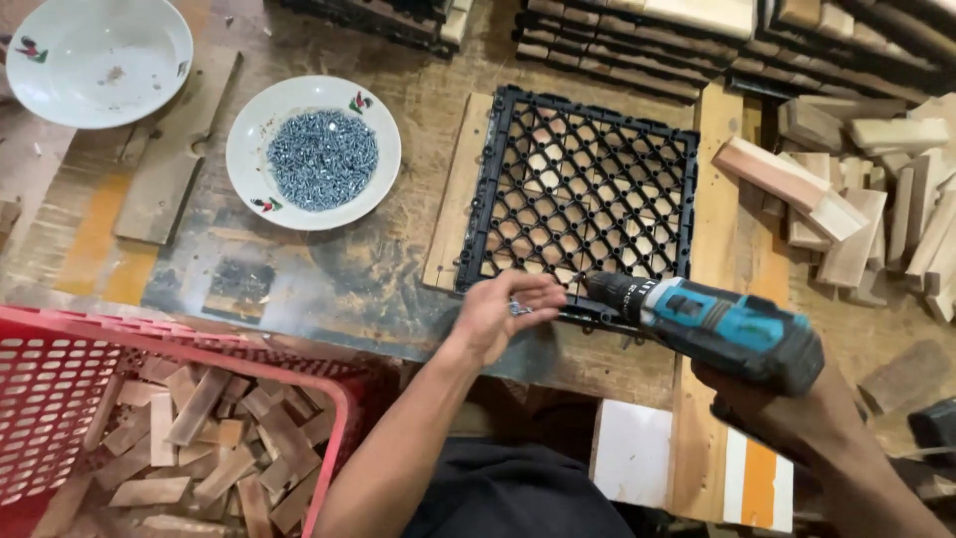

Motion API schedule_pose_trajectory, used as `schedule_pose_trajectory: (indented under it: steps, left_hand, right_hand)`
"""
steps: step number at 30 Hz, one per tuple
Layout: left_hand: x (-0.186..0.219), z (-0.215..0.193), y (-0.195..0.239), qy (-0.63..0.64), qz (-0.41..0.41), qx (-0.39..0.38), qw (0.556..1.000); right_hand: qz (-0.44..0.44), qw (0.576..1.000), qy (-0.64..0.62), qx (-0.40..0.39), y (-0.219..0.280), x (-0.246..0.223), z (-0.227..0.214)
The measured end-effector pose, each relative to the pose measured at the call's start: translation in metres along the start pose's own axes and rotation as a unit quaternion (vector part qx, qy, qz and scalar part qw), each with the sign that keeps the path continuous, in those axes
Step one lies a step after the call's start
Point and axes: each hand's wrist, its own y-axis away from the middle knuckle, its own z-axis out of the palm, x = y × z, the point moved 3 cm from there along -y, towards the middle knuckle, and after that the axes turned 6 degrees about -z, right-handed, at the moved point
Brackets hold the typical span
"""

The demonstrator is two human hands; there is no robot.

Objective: Assembling wooden floor tiles by fastening wooden slats onto a plastic grid base using screws and a power drill.

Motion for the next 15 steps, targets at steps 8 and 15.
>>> schedule_pose_trajectory:
  steps: [8, 15]
  left_hand:
    - [0.023, -0.021, -0.025, 0.014, 0.106, 0.020, 0.994]
    - [0.032, -0.020, -0.020, 0.076, 0.100, 0.046, 0.991]
  right_hand:
    - [0.129, 0.989, 0.042, -0.059, -0.030, -0.016, 0.002]
    - [0.167, 0.962, 0.106, -0.187, -0.059, -0.037, 0.005]
